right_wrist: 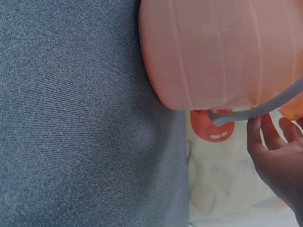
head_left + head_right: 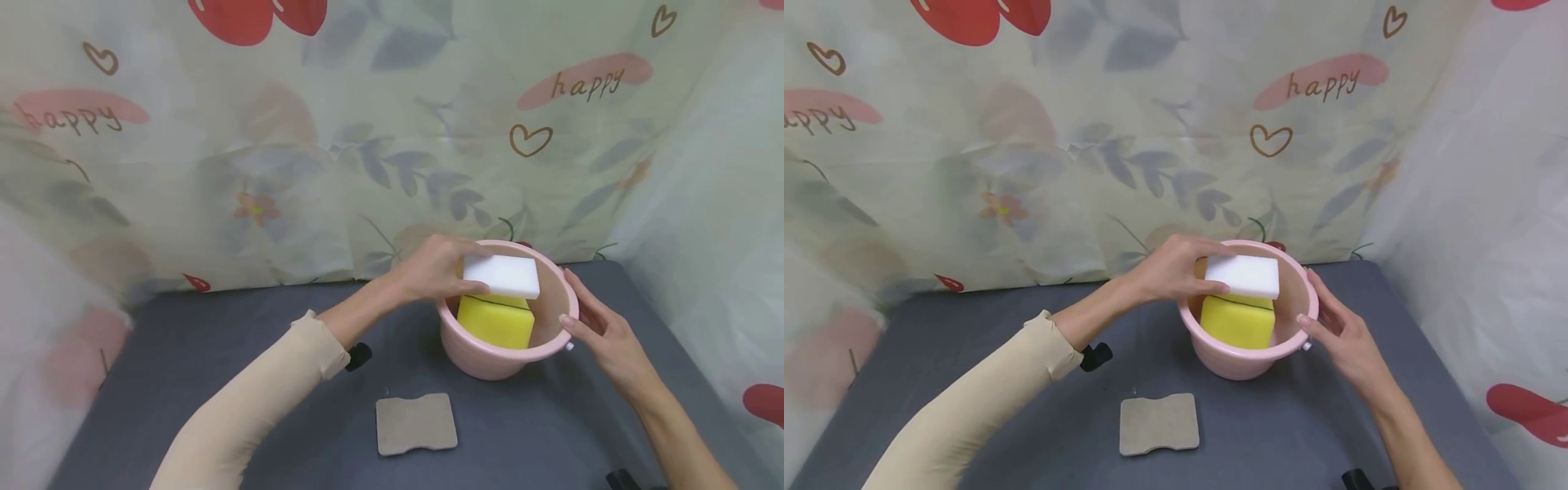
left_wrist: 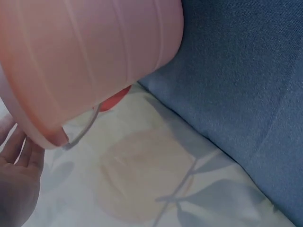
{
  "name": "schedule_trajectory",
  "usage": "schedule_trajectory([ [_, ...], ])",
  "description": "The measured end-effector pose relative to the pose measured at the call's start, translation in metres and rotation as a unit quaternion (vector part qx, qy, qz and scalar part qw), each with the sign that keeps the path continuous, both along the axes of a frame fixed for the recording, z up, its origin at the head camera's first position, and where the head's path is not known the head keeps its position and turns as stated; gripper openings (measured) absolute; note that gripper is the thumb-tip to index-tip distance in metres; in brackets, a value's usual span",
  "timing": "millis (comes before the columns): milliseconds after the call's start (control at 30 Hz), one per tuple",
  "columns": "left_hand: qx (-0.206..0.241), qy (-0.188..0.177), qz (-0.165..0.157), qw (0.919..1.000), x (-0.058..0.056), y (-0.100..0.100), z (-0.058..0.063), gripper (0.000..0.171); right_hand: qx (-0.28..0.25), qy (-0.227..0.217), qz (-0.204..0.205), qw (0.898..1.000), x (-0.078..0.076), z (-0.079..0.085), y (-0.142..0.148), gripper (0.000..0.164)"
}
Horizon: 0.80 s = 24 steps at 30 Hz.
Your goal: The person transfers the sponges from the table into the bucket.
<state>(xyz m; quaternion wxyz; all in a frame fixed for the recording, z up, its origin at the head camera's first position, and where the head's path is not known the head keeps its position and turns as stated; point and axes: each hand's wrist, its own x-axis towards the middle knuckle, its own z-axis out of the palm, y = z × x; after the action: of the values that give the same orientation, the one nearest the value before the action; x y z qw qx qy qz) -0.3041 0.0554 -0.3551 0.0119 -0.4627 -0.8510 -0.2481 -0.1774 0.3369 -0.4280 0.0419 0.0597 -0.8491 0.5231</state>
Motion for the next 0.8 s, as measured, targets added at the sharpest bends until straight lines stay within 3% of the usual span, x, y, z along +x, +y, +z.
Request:
schedule_trajectory([
  [267, 0.014, -0.007, 0.001, 0.9999, -0.0019, 0.0064, -0.0034, 0.056, -0.002, 0.011, 0.008, 1.000, 0.0004, -0.0002, 0.0004, 0.072],
  [633, 0.002, -0.027, 0.005, 0.9996, -0.0006, 0.0072, -0.0020, 0.055, -0.016, 0.005, 0.010, 1.000, 0.0009, -0.0006, 0.0003, 0.072],
  [800, 0.013, -0.012, 0.000, 0.9998, -0.0005, 0.0010, -0.0029, 0.049, -0.019, 0.008, 0.010, 1.000, 0.0019, -0.0008, 0.0020, 0.071],
])
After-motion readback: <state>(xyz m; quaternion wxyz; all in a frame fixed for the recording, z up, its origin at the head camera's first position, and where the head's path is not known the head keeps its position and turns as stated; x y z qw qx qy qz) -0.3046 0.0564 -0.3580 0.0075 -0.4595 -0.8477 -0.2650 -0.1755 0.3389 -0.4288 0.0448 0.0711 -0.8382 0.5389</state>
